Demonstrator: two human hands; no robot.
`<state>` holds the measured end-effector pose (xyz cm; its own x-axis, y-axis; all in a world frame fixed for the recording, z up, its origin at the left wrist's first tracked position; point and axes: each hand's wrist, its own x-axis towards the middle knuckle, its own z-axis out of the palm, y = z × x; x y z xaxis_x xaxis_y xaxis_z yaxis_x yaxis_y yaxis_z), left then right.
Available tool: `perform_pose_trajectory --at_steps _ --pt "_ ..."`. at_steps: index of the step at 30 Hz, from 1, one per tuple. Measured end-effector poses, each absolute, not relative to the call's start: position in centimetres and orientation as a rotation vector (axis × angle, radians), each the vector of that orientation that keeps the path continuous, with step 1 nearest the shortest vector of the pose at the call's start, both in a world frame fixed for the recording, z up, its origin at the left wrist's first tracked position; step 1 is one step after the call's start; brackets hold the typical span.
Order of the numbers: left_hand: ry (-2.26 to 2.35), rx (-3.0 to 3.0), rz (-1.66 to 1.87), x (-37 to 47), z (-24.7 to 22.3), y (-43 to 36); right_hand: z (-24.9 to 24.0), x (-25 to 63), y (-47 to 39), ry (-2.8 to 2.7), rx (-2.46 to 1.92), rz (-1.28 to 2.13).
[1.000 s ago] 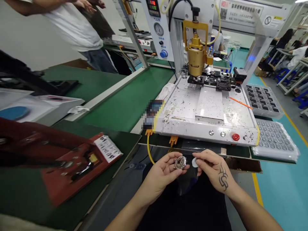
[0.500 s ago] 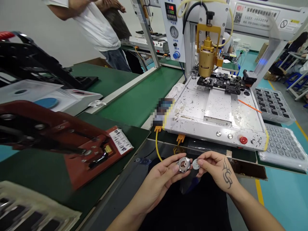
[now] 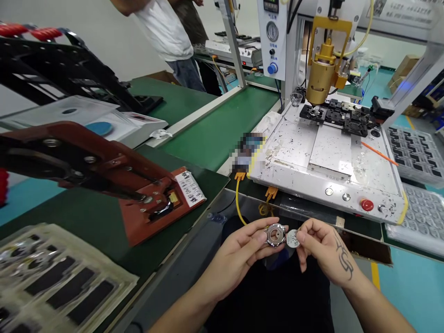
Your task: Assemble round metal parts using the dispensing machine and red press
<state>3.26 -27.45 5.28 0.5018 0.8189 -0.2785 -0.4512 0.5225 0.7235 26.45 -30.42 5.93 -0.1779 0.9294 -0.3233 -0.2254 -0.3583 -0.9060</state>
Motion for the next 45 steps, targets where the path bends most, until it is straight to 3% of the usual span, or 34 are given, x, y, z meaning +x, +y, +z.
perform_pose_trajectory --at_steps 7,14,45 --pt "0.661 0.679 0.846 3.1 4.8 -27.6 5.5 26.4 -30.2 -1.037 -1.257 1.619" --pt "0.652 0.703 0.853 3.1 4.6 -27.8 6.9 25.6 -29.6 -1.328 -1.300 1.303" --pt "0.720 0.912 0.867 3.4 5.6 -28.7 7.2 23.7 -29.8 -1.476 -1.368 1.210"
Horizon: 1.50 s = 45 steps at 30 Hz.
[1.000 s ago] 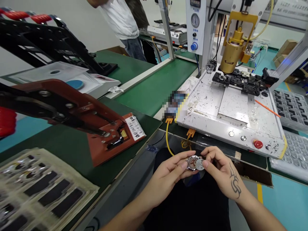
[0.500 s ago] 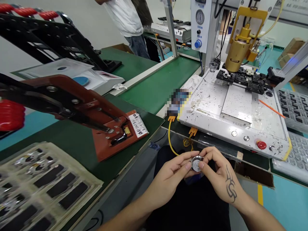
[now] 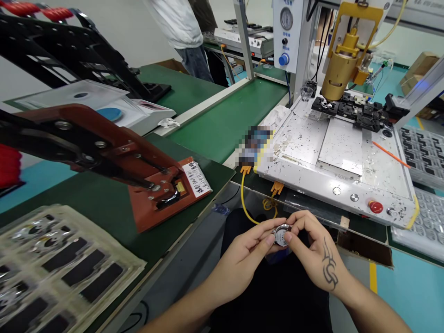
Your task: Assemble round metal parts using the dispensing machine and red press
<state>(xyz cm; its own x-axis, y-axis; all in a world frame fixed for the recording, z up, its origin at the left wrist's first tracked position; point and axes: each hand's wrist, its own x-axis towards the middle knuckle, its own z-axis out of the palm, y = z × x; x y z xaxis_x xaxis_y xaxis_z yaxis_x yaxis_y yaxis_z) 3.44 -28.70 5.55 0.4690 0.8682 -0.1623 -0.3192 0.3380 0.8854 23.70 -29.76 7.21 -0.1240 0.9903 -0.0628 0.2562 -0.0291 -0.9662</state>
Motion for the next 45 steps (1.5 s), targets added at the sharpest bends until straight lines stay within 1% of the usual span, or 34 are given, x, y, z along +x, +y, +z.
perform_pose_trajectory --at_steps 7,13,15,19,21,23,25,28,30,35,40,45 --pt "0.737 0.939 0.877 3.7 5.1 -28.9 6.9 23.1 -30.1 -1.528 -1.357 1.090" --pt "0.816 1.061 0.918 4.0 4.0 -29.1 6.1 23.0 -30.0 -1.644 -1.414 0.804" --pt "0.839 1.145 0.893 3.7 4.1 -28.9 6.0 23.4 -29.7 -1.707 -1.433 0.775" --pt "0.891 1.452 0.762 2.5 4.9 -28.0 6.0 23.7 -29.1 -1.973 -1.248 0.869" --pt "0.912 1.452 0.804 2.0 5.2 -27.6 6.0 23.5 -28.8 -1.951 -1.205 0.885" --pt "0.933 1.321 0.928 1.8 5.4 -27.3 6.0 23.1 -28.5 -1.789 -1.242 0.935" --pt "0.957 1.200 1.011 1.8 5.4 -27.2 5.9 22.4 -28.3 -1.567 -1.268 1.083" --pt "0.992 1.177 0.986 1.8 5.4 -27.5 5.7 21.4 -28.1 -1.287 -1.236 1.323" --pt "1.026 1.216 0.971 1.8 5.5 -27.8 5.6 20.9 -28.0 -1.203 -1.208 1.392" --pt "1.110 1.404 1.034 1.6 6.1 -28.4 5.8 20.3 -28.2 -1.202 -1.189 1.389" --pt "1.025 1.230 1.000 1.7 6.2 -28.3 6.5 20.1 -28.3 -1.222 -1.199 1.398" --pt "1.030 1.217 1.018 1.7 6.4 -28.2 6.5 20.0 -28.4 -1.254 -1.203 1.421"
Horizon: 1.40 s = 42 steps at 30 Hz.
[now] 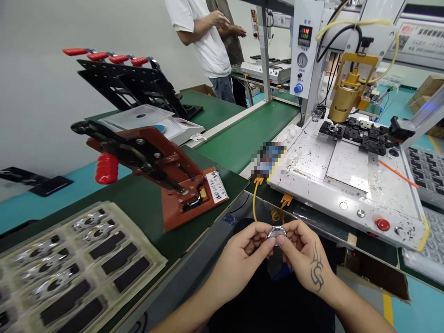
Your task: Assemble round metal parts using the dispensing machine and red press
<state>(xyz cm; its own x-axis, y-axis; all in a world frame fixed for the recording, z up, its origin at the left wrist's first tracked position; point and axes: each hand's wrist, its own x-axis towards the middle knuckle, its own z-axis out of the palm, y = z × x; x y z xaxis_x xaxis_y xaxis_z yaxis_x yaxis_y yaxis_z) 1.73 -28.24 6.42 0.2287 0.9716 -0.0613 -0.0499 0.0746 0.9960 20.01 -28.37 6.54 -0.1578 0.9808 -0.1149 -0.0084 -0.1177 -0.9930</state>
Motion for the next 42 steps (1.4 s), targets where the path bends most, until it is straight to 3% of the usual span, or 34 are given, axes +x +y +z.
perform_pose_trajectory --at_steps 5,11,15,20,26,29,35,38,42 --pt "1.038 1.201 0.981 1.4 7.1 -28.1 6.2 20.9 -27.9 -1.425 -1.175 1.375" --pt "1.153 1.373 1.023 1.3 7.7 -28.3 6.8 22.4 -26.4 -2.147 -0.935 0.792" --pt "1.219 1.823 1.178 -1.8 11.0 -28.1 7.2 22.1 -25.2 -2.268 -0.813 0.565" --pt "1.284 2.398 1.779 -10.0 17.8 -25.3 7.9 20.1 -23.1 -2.142 -0.745 0.545" --pt "1.284 2.622 1.371 -14.8 18.6 -21.2 8.7 17.5 -22.0 -2.046 -0.772 0.612" --pt "1.286 2.558 1.472 -14.3 19.4 -20.4 8.4 15.6 -20.6 -2.073 -0.748 0.655" --pt "1.574 2.066 1.735 -17.9 25.5 -16.7 7.4 9.6 -15.7 -2.211 -0.684 0.716" --pt "1.777 1.901 1.617 -21.8 23.9 -16.9 6.1 7.8 -14.2 -2.240 -0.666 0.708" --pt "1.899 1.843 1.197 -23.3 15.2 -20.7 4.1 6.5 -13.3 -2.281 -0.640 0.711"
